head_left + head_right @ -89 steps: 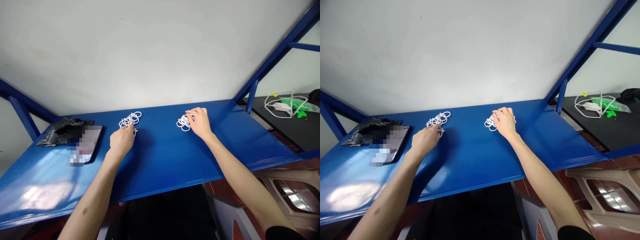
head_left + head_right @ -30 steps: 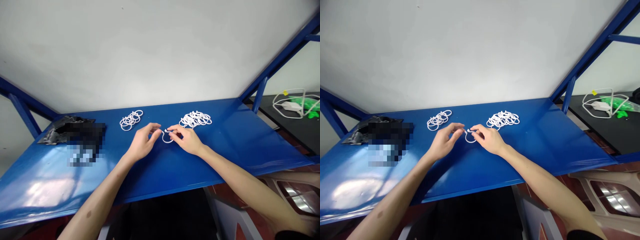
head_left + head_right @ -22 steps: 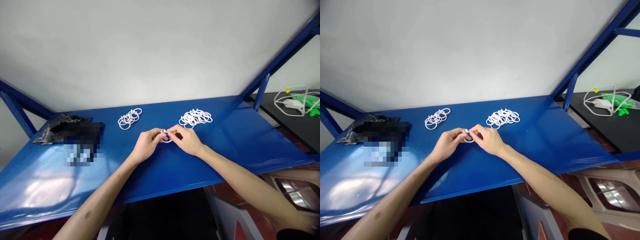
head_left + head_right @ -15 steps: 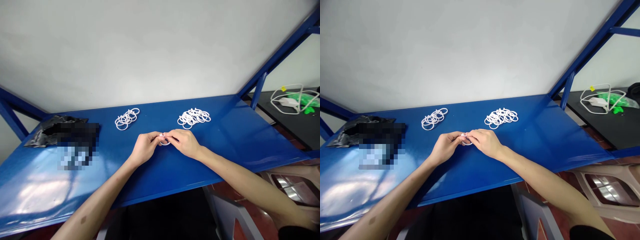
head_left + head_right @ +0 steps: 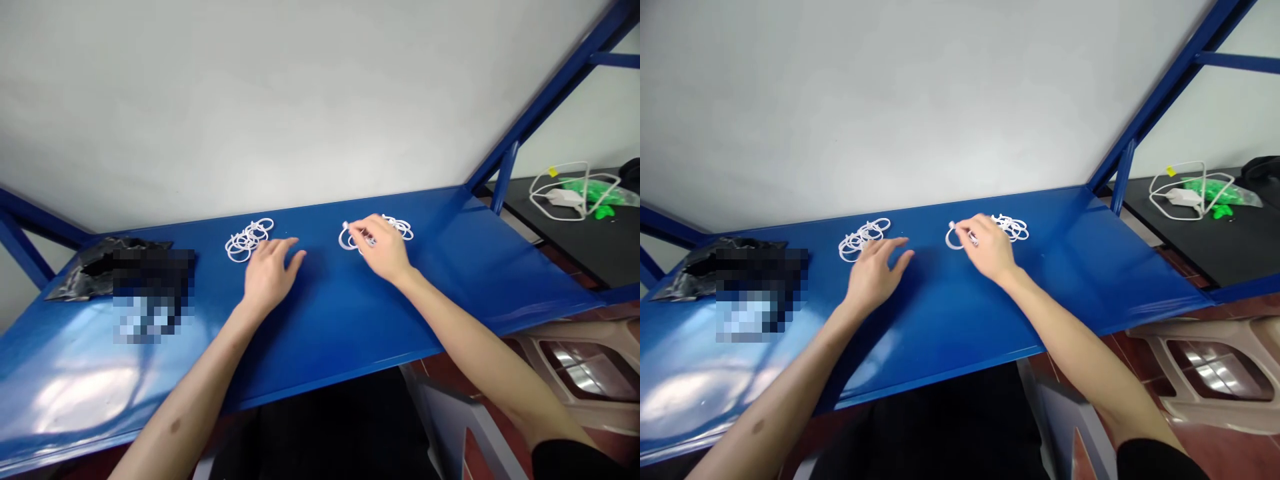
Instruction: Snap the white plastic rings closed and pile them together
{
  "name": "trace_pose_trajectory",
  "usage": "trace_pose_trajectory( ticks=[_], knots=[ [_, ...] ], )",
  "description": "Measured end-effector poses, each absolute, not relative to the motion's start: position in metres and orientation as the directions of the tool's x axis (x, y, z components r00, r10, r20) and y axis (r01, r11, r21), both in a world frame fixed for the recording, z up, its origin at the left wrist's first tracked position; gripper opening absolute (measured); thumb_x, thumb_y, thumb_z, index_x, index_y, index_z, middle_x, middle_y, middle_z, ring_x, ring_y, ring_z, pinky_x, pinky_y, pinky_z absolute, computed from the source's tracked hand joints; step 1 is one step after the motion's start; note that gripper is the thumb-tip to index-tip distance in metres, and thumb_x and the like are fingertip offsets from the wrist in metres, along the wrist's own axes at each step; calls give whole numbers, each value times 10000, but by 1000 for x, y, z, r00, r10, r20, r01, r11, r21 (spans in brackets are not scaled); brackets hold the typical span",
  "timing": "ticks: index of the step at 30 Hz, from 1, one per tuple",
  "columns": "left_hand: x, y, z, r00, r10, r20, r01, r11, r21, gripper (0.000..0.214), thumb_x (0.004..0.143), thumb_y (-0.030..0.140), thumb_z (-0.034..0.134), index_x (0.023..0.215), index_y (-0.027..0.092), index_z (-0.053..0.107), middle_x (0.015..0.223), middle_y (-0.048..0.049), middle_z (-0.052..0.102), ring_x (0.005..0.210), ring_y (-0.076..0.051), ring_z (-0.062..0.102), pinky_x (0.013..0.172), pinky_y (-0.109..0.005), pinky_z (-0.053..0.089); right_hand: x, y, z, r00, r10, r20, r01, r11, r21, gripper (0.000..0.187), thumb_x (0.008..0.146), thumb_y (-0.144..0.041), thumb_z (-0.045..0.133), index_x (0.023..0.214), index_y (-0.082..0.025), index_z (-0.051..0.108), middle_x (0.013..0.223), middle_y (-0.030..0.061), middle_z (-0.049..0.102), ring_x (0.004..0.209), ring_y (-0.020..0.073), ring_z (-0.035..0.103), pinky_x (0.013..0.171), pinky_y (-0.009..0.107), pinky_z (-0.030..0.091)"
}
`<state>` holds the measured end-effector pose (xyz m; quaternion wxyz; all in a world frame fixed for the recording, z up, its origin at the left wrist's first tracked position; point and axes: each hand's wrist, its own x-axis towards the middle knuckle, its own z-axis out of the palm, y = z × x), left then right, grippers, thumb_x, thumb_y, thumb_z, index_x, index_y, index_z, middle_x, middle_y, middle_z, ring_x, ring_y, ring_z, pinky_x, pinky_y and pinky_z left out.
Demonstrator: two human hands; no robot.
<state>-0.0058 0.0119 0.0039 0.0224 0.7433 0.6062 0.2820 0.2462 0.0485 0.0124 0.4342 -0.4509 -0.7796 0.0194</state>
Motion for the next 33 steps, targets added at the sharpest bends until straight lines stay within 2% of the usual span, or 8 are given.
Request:
trace_pose_trajectory(
  ticks=[3,5,7,13,20,26,30,33],
  knots=[
    [-26,17,3,-53,922,384,994,13,107,487,942,417,534,1317,121,629,1310,-219,627,1225,-411,548,1000,-513,459,274,76,7,-58,726,685,802,442,-401,177,970,-314,600,924,-220,743,983,94,686,952,269,597,882,453,519],
    [-36,19,3,-115,934,339,993,113,25,478,931,399,532,1307,118,622,1289,-242,613,1211,-430,551,950,-519,478,287,89,-1,-25,741,671,826,393,-403,189,954,-332,608,926,-224,761,984,102,671,971,285,574,889,488,524],
    [-40,19,4,-115,951,288,992,123,-9,434,940,357,499,1290,135,626,1252,-235,620,1182,-413,580,917,-500,491,292,94,-7,-37,756,654,827,390,-404,217,955,-350,596,939,-228,775,987,108,664,991,295,558,888,502,532],
    [-43,19,10,-52,981,187,999,51,14,412,963,226,364,1279,178,624,1255,-177,644,993,-332,682,850,-458,499,288,89,-7,-42,767,641,832,381,-403,241,961,-358,584,1017,-234,783,1024,116,647,1031,302,547,929,529,532],
    [-47,23,6,-78,972,223,995,63,72,466,927,298,480,1348,116,562,1251,-191,684,1181,-376,610,920,-481,472,281,78,2,-72,759,647,814,420,-401,197,952,-314,601,1021,-241,771,1038,108,656,1060,309,547,931,525,524],
    [-50,25,8,-103,973,208,994,96,43,329,931,334,461,1105,189,699,1119,-151,743,1152,-374,603,918,-486,460,258,56,10,-195,692,695,721,582,-377,195,989,-293,563,1011,-266,755,974,81,699,1021,287,573,910,497,504],
    [-44,17,16,-110,968,226,993,98,63,329,934,329,454,1082,194,715,1009,-151,762,1104,-377,622,910,-508,453,243,41,13,-310,691,654,632,663,-401,191,1003,-287,551,1001,-268,741,967,65,723,977,264,598,921,483,491],
    [-35,7,24,-94,959,269,990,62,125,318,937,330,477,1063,190,732,963,-141,770,1094,-383,625,931,-534,441,237,35,12,-373,696,613,579,691,-433,188,1004,-274,547,991,-254,733,946,52,735,937,246,611,900,455,504]
  ],
)
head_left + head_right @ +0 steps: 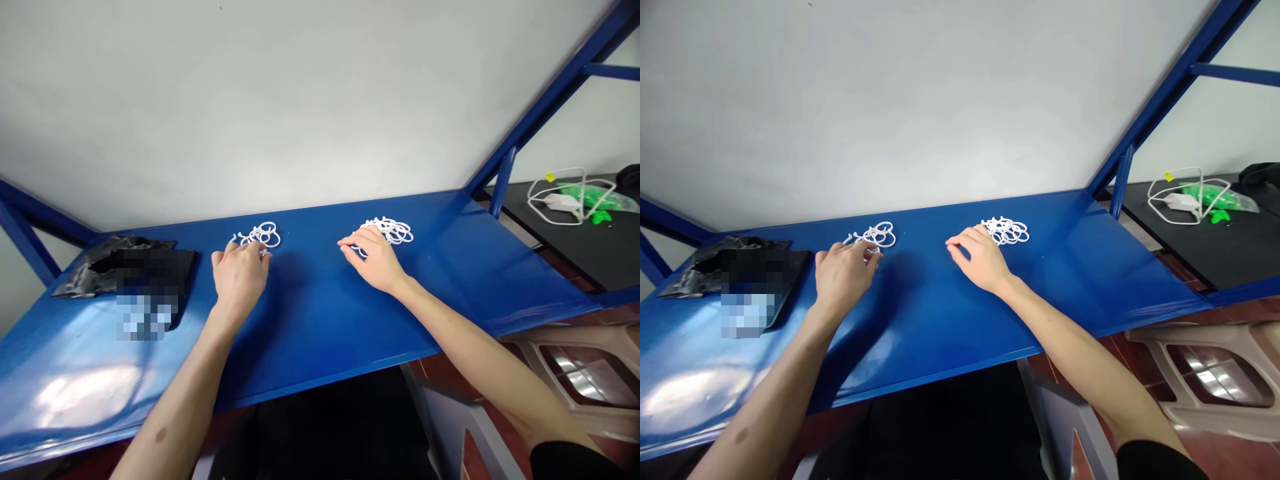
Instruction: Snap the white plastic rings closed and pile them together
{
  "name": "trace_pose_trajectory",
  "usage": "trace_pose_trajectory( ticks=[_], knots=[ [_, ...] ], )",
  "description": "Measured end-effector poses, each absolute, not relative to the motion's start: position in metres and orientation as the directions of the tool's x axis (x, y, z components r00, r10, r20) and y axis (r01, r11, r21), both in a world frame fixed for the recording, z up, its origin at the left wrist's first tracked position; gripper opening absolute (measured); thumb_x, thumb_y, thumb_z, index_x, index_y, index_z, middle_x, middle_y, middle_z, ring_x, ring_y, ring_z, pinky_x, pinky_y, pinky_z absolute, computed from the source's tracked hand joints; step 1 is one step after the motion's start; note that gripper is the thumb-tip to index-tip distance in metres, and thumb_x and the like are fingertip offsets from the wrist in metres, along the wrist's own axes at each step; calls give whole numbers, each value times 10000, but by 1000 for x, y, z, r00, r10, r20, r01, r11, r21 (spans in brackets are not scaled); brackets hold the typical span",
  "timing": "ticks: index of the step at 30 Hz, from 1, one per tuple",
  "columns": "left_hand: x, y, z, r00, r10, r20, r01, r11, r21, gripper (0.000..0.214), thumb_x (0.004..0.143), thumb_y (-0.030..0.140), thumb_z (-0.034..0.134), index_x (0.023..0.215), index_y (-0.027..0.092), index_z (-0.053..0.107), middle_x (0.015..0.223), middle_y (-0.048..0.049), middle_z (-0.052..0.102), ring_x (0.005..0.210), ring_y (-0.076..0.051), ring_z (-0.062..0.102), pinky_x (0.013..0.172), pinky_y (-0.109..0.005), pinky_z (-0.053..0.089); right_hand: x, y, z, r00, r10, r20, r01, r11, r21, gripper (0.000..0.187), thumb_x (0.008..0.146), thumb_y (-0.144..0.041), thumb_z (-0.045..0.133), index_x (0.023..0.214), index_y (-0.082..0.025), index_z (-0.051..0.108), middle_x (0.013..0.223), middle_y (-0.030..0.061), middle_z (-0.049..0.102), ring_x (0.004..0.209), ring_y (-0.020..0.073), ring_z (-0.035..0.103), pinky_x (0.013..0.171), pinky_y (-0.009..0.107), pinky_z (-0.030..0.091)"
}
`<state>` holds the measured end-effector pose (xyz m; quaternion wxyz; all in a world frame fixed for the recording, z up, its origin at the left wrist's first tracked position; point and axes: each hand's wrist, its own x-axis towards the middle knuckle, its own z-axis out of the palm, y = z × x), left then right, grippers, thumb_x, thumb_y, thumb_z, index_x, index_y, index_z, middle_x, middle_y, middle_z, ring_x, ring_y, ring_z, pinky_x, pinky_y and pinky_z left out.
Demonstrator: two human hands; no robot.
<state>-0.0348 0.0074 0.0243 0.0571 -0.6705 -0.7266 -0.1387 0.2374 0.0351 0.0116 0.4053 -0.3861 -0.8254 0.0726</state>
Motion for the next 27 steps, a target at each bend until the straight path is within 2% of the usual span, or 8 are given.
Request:
trace_pose_trajectory(
  ticks=[2,6,10,15,19,22,25,27],
  knots=[
    [-27,2,30,-62,956,288,969,-11,245,282,926,328,517,1036,204,744,947,-108,779,1067,-359,642,949,-519,444,235,33,10,-405,699,589,548,702,-455,180,1004,-271,551,996,-239,728,943,51,733,920,233,623,890,435,517],
    [-11,-7,37,63,980,186,723,-174,669,235,890,410,618,971,238,754,914,-37,785,883,-241,693,867,-379,505,231,26,10,-498,703,507,482,711,-512,184,997,-323,586,1107,-234,703,965,51,705,923,217,646,882,409,544],
    [0,-11,34,154,984,84,401,-140,905,287,855,471,682,959,210,740,964,-41,776,850,-196,695,806,-316,521,228,18,15,-577,696,428,437,706,-558,447,930,-467,682,1310,-243,610,1180,91,646,1052,237,651,892,409,574],
    [6,-12,27,180,983,46,171,-77,982,296,829,461,732,943,188,713,921,-43,745,808,-166,668,731,-273,517,228,14,16,-629,670,394,424,721,-549,638,841,-561,755,1368,-258,560,1293,105,616,1129,272,650,938,438,576],
    [8,-12,25,142,989,49,201,-77,977,299,849,470,717,946,188,693,860,-25,709,744,-139,617,678,-250,480,227,15,12,-600,692,402,441,705,-555,480,924,-450,692,1340,-237,582,1208,83,673,1003,226,689,868,393,589],
    [10,-12,22,106,992,68,269,-94,959,299,869,489,694,913,195,665,844,-9,681,718,-123,576,654,-238,453,226,16,11,-579,672,461,405,728,-553,247,1016,-362,564,1172,-204,672,1112,79,711,948,200,690,839,352,576],
    [10,-11,18,110,992,68,309,-99,946,306,869,500,689,889,196,662,817,0,671,699,-118,557,653,-238,447,226,18,10,-572,659,489,376,740,-558,259,1053,-321,487,1031,-191,710,1036,78,727,917,191,691,813,333,565],
    [11,-10,14,118,991,63,311,-98,945,310,860,502,695,893,195,678,823,-4,678,698,-120,560,659,-243,450,226,18,9,-546,692,471,379,706,-598,237,1045,-321,506,1110,-207,703,994,58,739,847,176,700,780,320,571]
  ],
)
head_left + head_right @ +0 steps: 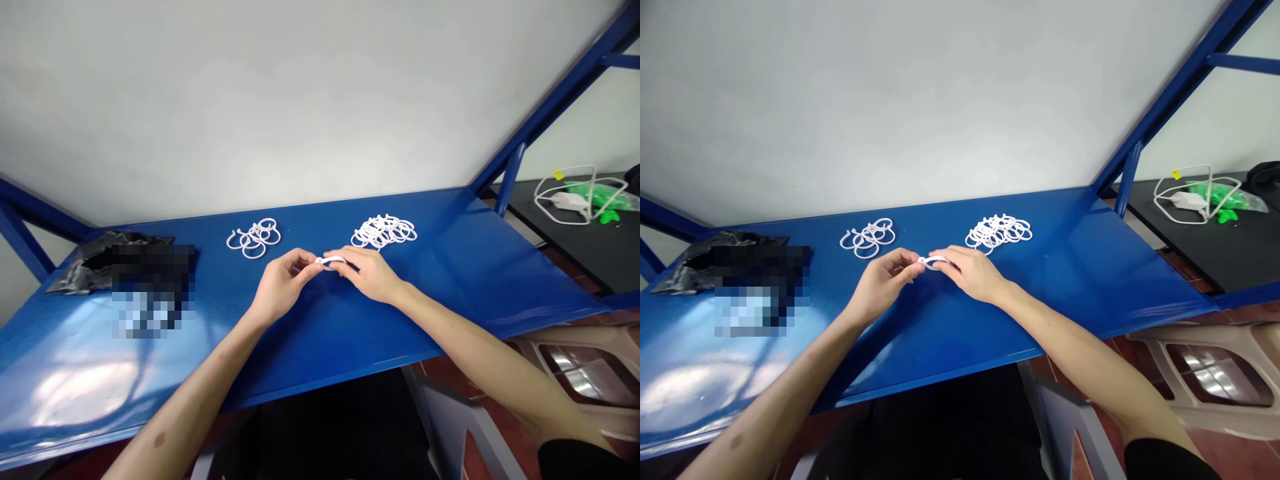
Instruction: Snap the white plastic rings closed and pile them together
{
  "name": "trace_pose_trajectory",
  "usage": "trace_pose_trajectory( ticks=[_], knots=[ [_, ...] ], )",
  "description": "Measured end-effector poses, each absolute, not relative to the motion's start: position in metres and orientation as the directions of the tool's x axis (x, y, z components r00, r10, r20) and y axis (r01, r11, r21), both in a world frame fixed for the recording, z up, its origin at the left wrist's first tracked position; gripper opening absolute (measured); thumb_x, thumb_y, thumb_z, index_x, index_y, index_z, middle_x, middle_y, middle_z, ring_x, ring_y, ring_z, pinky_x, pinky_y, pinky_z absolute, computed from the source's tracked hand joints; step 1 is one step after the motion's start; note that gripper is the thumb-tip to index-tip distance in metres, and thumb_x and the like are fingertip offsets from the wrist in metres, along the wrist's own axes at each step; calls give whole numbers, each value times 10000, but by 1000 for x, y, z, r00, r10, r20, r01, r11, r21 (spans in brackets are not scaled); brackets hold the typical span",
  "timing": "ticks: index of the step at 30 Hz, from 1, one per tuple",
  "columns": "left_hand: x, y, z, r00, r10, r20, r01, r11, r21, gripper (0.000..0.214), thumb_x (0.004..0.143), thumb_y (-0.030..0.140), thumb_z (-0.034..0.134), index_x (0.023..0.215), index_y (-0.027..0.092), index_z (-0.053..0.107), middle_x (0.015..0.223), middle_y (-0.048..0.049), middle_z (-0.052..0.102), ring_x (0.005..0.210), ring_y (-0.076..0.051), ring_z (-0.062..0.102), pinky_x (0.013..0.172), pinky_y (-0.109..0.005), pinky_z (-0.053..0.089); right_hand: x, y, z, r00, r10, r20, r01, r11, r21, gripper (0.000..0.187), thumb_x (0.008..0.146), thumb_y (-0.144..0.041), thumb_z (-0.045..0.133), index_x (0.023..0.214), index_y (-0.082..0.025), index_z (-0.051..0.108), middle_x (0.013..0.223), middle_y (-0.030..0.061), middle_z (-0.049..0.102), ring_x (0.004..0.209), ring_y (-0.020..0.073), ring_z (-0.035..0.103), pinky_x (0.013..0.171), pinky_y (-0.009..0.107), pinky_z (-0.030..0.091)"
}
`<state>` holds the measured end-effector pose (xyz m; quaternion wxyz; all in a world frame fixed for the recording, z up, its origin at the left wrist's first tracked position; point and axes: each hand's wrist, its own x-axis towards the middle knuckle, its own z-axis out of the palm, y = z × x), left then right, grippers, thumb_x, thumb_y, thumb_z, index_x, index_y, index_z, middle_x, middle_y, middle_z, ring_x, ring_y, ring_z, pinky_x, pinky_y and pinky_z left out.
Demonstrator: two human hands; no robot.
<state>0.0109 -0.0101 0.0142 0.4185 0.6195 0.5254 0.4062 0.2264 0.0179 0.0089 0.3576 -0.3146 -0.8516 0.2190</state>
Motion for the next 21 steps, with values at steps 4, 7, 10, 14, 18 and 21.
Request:
trace_pose_trajectory(
  ticks=[4,7,10,14,18,21],
  knots=[
    [13,-10,10,135,990,43,284,-80,955,322,857,509,687,893,189,709,830,-13,696,690,-124,568,649,-250,447,226,15,7,-527,769,362,349,584,-733,335,1051,-314,487,1370,-271,581,937,-5,756,655,114,696,684,260,581],
    [16,-11,8,131,991,25,284,-62,957,332,849,512,688,884,185,728,807,-16,702,683,-127,571,642,-252,444,224,13,6,-534,782,322,344,549,-762,292,1065,-349,446,1246,-252,653,901,-9,750,599,94,677,616,223,560],
    [20,-12,4,87,996,7,288,-32,957,343,840,519,684,863,181,737,753,-16,693,658,-130,564,632,-256,439,222,13,2,-531,780,331,368,565,-739,315,1072,-361,421,1189,-224,679,832,-4,730,576,95,650,593,222,543],
    [24,-13,-3,51,998,26,284,-40,958,341,844,512,668,818,179,738,737,-21,700,651,-133,565,632,-258,441,221,14,-4,-542,762,355,345,587,-732,344,1076,-356,400,1208,-210,681,800,4,705,626,109,650,603,231,543],
    [27,-15,-3,33,999,41,254,-48,966,332,841,506,679,799,182,737,742,-19,707,656,-133,576,637,-253,456,222,14,-4,-546,765,342,335,574,-747,333,1079,-366,397,1193,-227,678,798,-6,698,631,107,641,615,232,541],
    [28,-15,0,59,998,27,238,-41,970,357,846,536,675,826,186,746,714,-8,685,631,-127,566,612,-245,452,222,14,0,-535,776,334,356,565,-744,316,1080,-376,392,1176,-234,658,788,-10,694,633,112,648,619,235,535]
  ],
)
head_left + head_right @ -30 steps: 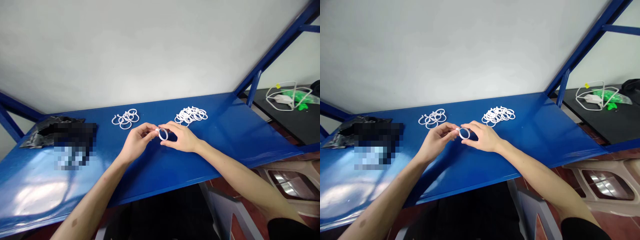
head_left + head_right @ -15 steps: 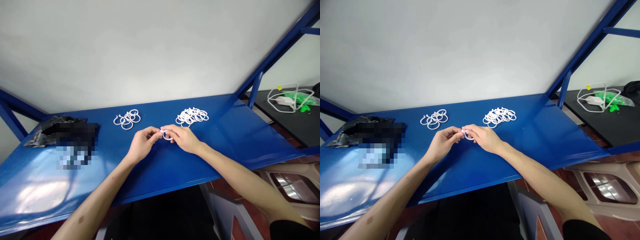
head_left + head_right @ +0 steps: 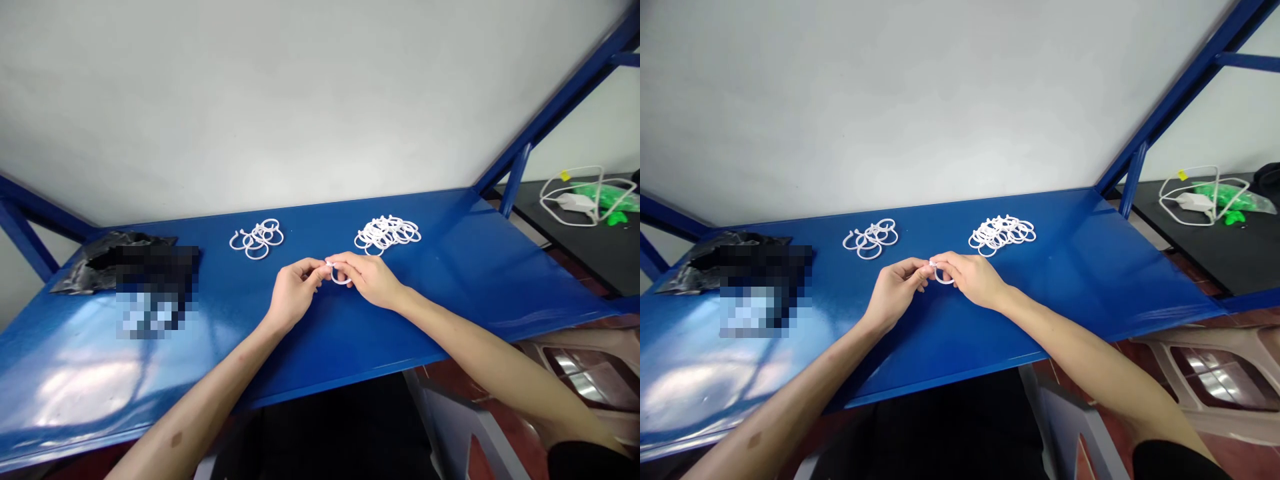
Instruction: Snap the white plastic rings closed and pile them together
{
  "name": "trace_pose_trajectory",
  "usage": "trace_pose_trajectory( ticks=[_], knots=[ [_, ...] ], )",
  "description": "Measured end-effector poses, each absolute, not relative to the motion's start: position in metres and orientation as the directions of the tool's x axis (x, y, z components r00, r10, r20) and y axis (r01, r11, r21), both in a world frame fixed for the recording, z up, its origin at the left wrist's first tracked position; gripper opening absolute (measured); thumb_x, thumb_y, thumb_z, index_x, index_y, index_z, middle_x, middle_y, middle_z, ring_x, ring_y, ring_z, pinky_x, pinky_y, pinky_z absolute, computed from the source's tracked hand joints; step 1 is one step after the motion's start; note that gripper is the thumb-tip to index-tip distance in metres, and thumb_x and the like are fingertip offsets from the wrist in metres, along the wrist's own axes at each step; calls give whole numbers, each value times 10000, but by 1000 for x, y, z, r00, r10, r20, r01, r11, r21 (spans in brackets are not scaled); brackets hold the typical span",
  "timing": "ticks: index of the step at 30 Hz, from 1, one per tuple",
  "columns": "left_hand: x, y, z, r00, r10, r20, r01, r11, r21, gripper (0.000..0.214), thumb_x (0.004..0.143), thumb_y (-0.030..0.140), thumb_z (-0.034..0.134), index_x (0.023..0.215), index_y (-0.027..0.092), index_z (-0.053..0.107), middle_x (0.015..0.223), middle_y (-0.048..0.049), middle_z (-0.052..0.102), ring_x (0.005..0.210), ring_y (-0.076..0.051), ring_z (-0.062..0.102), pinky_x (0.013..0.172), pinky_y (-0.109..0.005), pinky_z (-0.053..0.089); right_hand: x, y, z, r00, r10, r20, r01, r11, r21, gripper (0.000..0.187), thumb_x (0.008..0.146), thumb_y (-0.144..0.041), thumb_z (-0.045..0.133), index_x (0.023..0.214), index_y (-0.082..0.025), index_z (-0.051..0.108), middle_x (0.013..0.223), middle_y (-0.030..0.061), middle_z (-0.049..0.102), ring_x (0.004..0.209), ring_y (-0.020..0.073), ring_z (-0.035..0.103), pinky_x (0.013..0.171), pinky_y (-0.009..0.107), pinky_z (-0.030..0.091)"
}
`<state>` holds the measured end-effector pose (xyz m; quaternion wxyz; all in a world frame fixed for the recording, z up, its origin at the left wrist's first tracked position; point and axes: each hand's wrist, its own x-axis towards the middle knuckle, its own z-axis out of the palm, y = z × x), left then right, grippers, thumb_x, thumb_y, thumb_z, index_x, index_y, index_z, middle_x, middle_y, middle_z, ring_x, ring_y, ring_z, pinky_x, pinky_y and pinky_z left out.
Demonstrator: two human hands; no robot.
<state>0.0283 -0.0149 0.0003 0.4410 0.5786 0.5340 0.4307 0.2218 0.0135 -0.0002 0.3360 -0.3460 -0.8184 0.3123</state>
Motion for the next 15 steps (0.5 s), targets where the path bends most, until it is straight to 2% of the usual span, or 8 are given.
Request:
trace_pose_trajectory(
  ticks=[6,9,15],
  knots=[
    [29,-13,2,86,996,32,231,-51,972,380,885,547,624,893,192,760,698,0,651,629,-125,553,612,-243,454,221,12,2,-461,824,329,401,524,-751,225,1057,-377,443,1168,-215,554,797,-8,709,647,135,675,610,252,522],
    [29,-12,1,55,998,29,215,-40,976,376,875,547,640,919,191,755,743,-7,665,651,-128,557,615,-242,457,223,13,2,-480,806,345,411,554,-724,195,1048,-366,471,1093,-217,588,784,-9,709,628,130,665,602,247,500],
    [28,-14,1,74,997,27,292,-48,955,384,899,546,612,856,189,747,748,-16,681,650,-136,569,611,-248,451,224,14,3,-487,779,395,425,606,-672,144,1020,-307,548,985,-222,659,820,-1,741,686,135,688,623,241,490]
  ],
)
